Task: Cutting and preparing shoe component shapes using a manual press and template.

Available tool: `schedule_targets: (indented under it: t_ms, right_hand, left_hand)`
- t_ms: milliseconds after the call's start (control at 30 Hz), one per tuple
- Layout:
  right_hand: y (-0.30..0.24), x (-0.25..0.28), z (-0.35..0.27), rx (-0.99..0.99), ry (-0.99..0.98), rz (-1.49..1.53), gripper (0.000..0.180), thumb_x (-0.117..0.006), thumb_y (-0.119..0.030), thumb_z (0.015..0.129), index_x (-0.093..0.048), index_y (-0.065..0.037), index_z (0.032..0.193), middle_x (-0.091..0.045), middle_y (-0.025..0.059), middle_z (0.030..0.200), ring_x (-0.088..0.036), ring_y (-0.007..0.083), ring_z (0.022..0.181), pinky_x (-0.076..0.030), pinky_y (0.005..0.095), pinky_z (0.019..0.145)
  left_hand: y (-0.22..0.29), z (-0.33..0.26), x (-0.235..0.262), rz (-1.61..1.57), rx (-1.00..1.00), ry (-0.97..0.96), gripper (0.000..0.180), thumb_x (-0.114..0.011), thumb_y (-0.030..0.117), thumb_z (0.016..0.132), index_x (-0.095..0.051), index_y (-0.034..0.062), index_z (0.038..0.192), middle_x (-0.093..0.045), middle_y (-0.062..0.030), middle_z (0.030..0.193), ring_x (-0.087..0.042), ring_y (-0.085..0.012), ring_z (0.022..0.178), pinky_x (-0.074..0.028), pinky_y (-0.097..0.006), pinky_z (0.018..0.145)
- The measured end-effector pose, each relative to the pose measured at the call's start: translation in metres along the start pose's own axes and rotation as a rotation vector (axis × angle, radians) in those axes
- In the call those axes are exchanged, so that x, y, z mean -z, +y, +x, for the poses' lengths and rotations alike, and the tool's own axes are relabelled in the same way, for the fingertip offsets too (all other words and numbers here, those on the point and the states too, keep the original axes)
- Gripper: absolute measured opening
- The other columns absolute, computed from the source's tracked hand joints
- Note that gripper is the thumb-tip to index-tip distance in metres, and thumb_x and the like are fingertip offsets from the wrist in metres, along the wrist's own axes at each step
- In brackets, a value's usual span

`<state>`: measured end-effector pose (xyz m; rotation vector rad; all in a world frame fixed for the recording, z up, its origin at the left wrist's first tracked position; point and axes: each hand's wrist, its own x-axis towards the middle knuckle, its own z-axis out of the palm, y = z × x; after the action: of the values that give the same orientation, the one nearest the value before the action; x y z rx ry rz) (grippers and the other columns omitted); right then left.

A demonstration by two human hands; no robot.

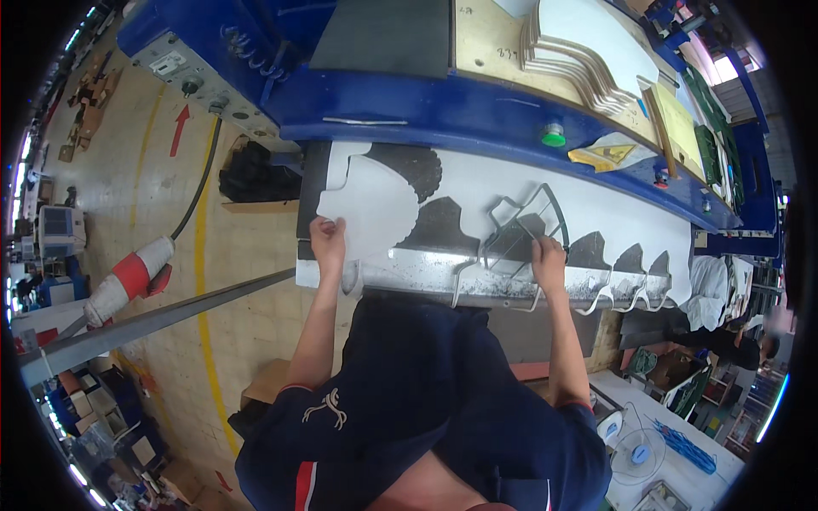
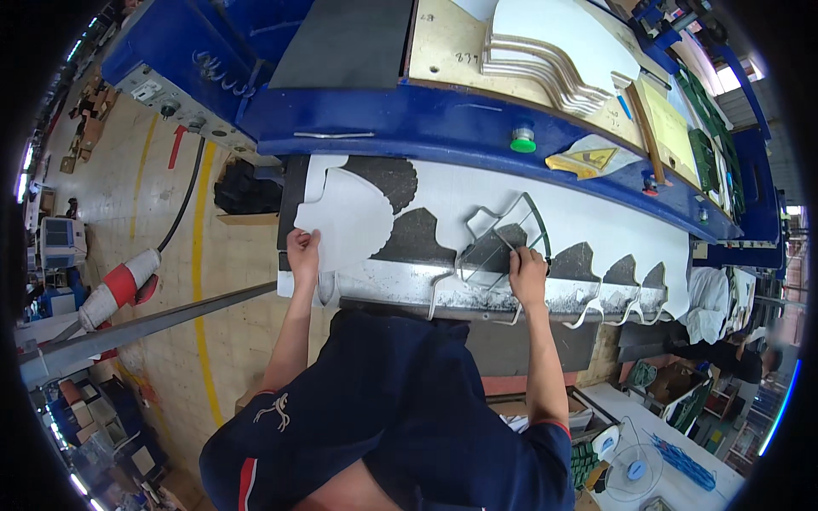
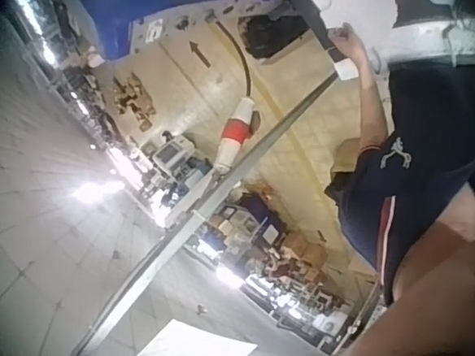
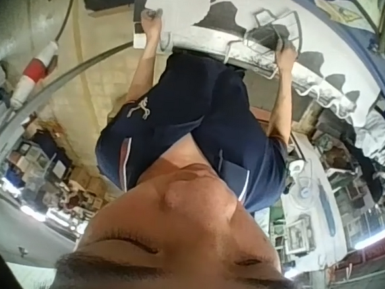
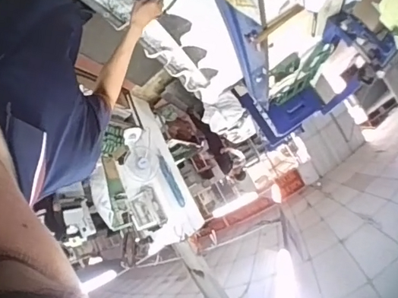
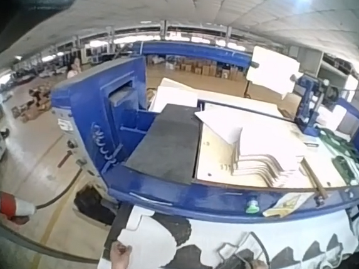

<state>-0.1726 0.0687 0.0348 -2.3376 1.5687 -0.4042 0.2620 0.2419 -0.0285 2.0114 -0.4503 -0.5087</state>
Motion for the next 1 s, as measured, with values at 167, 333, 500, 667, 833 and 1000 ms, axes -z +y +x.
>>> schedule_targets:
  t_ms: [167,333,500,667,833,1000]
  right_hand:
    - [-0.030,0.007,0.066,0.283,-0.070,0.095,0.018,-0.057,-0.019,0.090,-0.063,-0.002,0.093,-0.061,0.0190,0.088,-0.056,0.0393,0.088,-0.044,0.0485,0.078]
    - [-0.039,-0.019,0.139,0.395,-0.194,0.176,0.018,-0.057,-0.018,0.089,-0.065,-0.002,0.094,-0.061,0.0198,0.090,-0.057,0.0402,0.093,-0.045,0.0467,0.083]
    - [-0.044,-0.026,0.152,0.386,-0.272,0.146,0.019,-0.059,-0.017,0.088,-0.069,-0.004,0.097,-0.060,0.0202,0.095,-0.056,0.0390,0.097,-0.046,0.0462,0.085]
    - [-0.040,-0.012,0.120,0.133,0.254,0.075,0.031,-0.063,-0.018,0.086,-0.065,-0.007,0.115,-0.055,0.0180,0.107,-0.054,0.0363,0.101,-0.047,0.0434,0.084]
    - [-0.006,-0.024,0.096,-0.135,0.048,0.310,0.035,-0.053,-0.025,0.094,-0.058,-0.001,0.120,-0.065,0.0197,0.074,-0.063,0.0356,0.066,-0.050,0.0416,0.066]
    - [-0.006,-0.028,0.090,-0.165,0.009,0.375,0.035,-0.053,-0.023,0.095,-0.059,-0.001,0.122,-0.065,0.0201,0.077,-0.063,0.0331,0.068,-0.049,0.0393,0.067]
  left_hand:
    - [0.062,-0.009,-0.001,0.206,-0.479,0.323,0.034,-0.073,0.009,0.077,-0.063,0.0044,0.109,-0.059,-0.0110,0.103,-0.052,-0.0278,0.101,-0.041,-0.036,0.089]
    - [0.097,0.010,-0.078,0.221,-0.833,-0.363,0.042,-0.077,0.016,0.075,-0.065,0.0092,0.114,-0.058,-0.0132,0.122,-0.049,-0.0321,0.117,-0.039,-0.040,0.101]
    - [0.100,0.022,-0.153,0.428,-0.914,-0.483,0.062,-0.082,0.037,0.068,-0.063,0.0153,0.123,-0.045,-0.0143,0.136,-0.036,-0.0348,0.128,-0.030,-0.048,0.107]
    - [0.103,0.023,-0.165,0.452,-0.800,-0.473,0.066,-0.083,0.046,0.065,-0.064,0.0222,0.123,-0.038,-0.0134,0.136,-0.029,-0.0349,0.129,-0.022,-0.047,0.107]
    - [0.102,0.020,-0.167,0.438,-0.789,-0.484,0.066,-0.083,0.046,0.065,-0.064,0.0206,0.123,-0.038,-0.0133,0.137,-0.029,-0.0341,0.129,-0.022,-0.047,0.107]
    - [0.099,0.023,-0.167,0.434,-0.801,-0.470,0.065,-0.082,0.045,0.067,-0.064,0.0209,0.124,-0.039,-0.0139,0.138,-0.030,-0.0349,0.129,-0.023,-0.048,0.107]
